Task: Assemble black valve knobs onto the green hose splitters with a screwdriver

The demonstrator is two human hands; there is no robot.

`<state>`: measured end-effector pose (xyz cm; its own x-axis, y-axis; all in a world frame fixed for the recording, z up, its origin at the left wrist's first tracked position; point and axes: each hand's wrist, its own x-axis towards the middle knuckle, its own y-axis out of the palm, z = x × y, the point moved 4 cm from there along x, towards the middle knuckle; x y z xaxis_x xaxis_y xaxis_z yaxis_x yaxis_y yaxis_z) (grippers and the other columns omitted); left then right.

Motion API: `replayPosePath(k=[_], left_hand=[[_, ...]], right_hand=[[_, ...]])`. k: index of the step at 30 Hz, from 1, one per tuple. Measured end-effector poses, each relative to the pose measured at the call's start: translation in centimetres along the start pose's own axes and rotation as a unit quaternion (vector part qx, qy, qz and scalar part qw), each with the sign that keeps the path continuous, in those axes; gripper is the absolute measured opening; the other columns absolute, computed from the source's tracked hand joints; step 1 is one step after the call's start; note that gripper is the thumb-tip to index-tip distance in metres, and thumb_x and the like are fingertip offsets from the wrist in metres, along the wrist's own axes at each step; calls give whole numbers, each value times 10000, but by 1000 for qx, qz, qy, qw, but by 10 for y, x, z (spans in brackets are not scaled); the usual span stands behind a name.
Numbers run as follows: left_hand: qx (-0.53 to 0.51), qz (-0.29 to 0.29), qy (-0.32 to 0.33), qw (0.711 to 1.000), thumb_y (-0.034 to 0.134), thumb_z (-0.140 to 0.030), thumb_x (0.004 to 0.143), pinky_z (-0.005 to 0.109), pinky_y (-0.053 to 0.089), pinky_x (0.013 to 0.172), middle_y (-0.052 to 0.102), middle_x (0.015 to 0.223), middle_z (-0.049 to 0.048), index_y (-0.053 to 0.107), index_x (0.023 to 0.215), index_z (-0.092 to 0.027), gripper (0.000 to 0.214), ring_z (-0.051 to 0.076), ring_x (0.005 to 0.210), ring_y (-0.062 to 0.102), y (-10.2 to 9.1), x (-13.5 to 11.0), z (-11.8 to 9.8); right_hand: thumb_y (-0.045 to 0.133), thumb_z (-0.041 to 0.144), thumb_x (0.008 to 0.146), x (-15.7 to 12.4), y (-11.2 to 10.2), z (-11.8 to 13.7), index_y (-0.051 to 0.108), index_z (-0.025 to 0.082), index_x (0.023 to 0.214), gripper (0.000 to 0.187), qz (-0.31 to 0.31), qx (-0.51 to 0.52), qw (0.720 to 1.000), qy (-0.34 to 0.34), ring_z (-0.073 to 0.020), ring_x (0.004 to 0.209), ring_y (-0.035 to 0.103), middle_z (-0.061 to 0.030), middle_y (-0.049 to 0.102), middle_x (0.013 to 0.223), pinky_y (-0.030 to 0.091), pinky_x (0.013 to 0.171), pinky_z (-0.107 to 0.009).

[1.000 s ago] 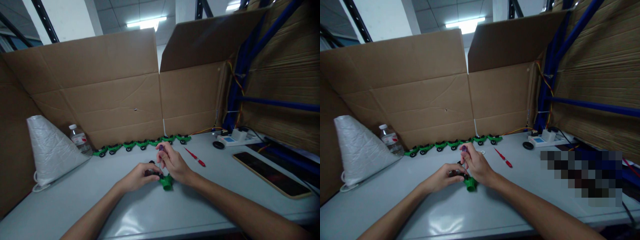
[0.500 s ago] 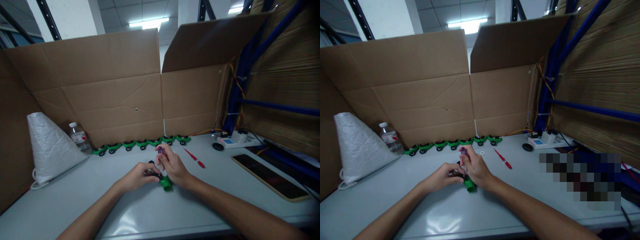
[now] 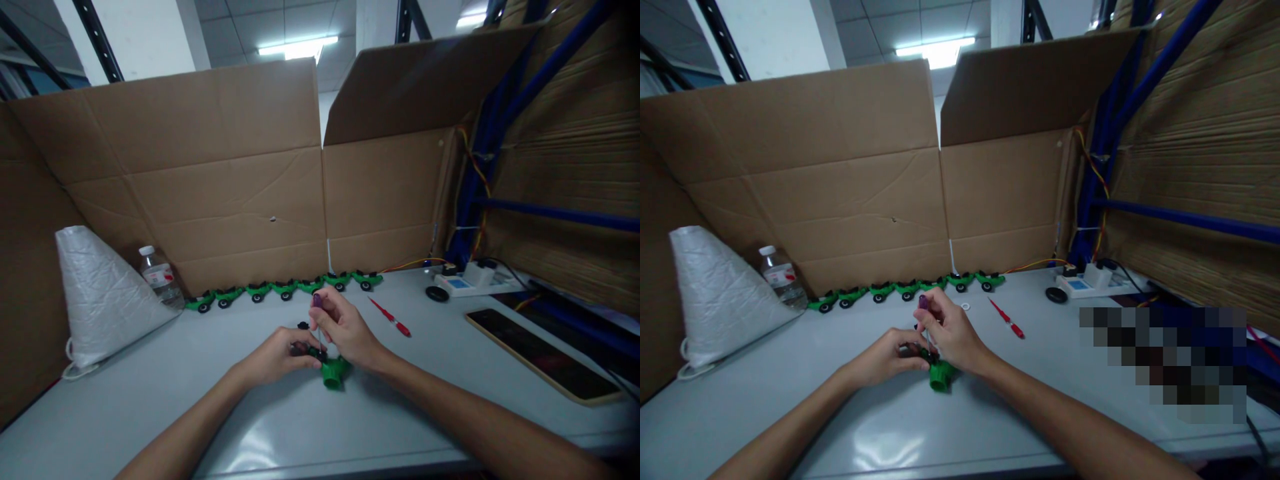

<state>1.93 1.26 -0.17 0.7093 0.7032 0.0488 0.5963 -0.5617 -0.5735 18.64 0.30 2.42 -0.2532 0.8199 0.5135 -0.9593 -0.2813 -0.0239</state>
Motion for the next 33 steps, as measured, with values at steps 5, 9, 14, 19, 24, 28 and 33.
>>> replayPosePath(k=[5, 9, 14, 19, 24, 28, 33], left_hand=[[9, 12, 5, 1000, 784, -460, 897, 275, 517, 798, 766, 937, 76, 777, 1144, -128, 413, 195, 833, 672, 1, 1, -2], [8, 12, 13, 1000, 777, -450, 906, 283, 523, 820, 771, 979, 78, 770, 1126, -136, 383, 200, 871, 678, 1, 0, -6], [-2, 18, 15, 1000, 770, -431, 917, 286, 528, 824, 773, 1011, 80, 761, 1125, -142, 356, 194, 875, 679, 2, 0, -10], [4, 18, 23, 1000, 766, -448, 918, 301, 538, 859, 774, 1056, 95, 768, 1112, -137, 366, 213, 935, 688, 2, 0, -14], [4, 9, 19, 1000, 770, -464, 912, 296, 544, 851, 778, 1057, 94, 778, 1120, -143, 382, 211, 925, 698, 2, -1, -16], [11, 12, 25, 1000, 764, -442, 921, 289, 538, 840, 777, 1047, 86, 779, 1125, -144, 362, 205, 921, 695, 2, -1, -15], [22, 18, 23, 999, 764, -430, 923, 278, 530, 827, 772, 1049, 78, 775, 1119, -146, 345, 201, 907, 689, 1, 1, -12]], right_hand=[[681, 520, 982, 3, 1, 0, 489, 241, 1012, 340, -9, 61, 998, 19, -41, 389, 467, 55, 664, 806, 339, 358, -152], [735, 537, 934, 4, 5, 2, 463, 247, 1008, 404, 10, 105, 994, 41, -35, 371, 470, 25, 720, 854, 335, 342, -141], [691, 570, 956, 4, 7, 1, 551, 238, 1198, 433, 39, 132, 988, 70, -30, 374, 443, 42, 653, 812, 332, 316, -130], [562, 626, 1013, 4, 5, -3, 605, 211, 1108, 428, 45, 156, 983, 91, -29, 400, 472, 23, 639, 840, 362, 321, -128], [753, 582, 900, 6, 4, -1, 519, 220, 1017, 447, 38, 159, 982, 97, -21, 370, 472, -14, 735, 941, 325, 296, -123], [846, 558, 820, 5, 4, -1, 482, 237, 996, 517, 39, 173, 977, 120, -32, 350, 448, 36, 714, 796, 336, 307, -129], [637, 663, 963, 4, 4, -2, 614, 207, 1052, 465, 46, 228, 964, 127, -32, 410, 470, 22, 661, 816, 396, 367, -145]])
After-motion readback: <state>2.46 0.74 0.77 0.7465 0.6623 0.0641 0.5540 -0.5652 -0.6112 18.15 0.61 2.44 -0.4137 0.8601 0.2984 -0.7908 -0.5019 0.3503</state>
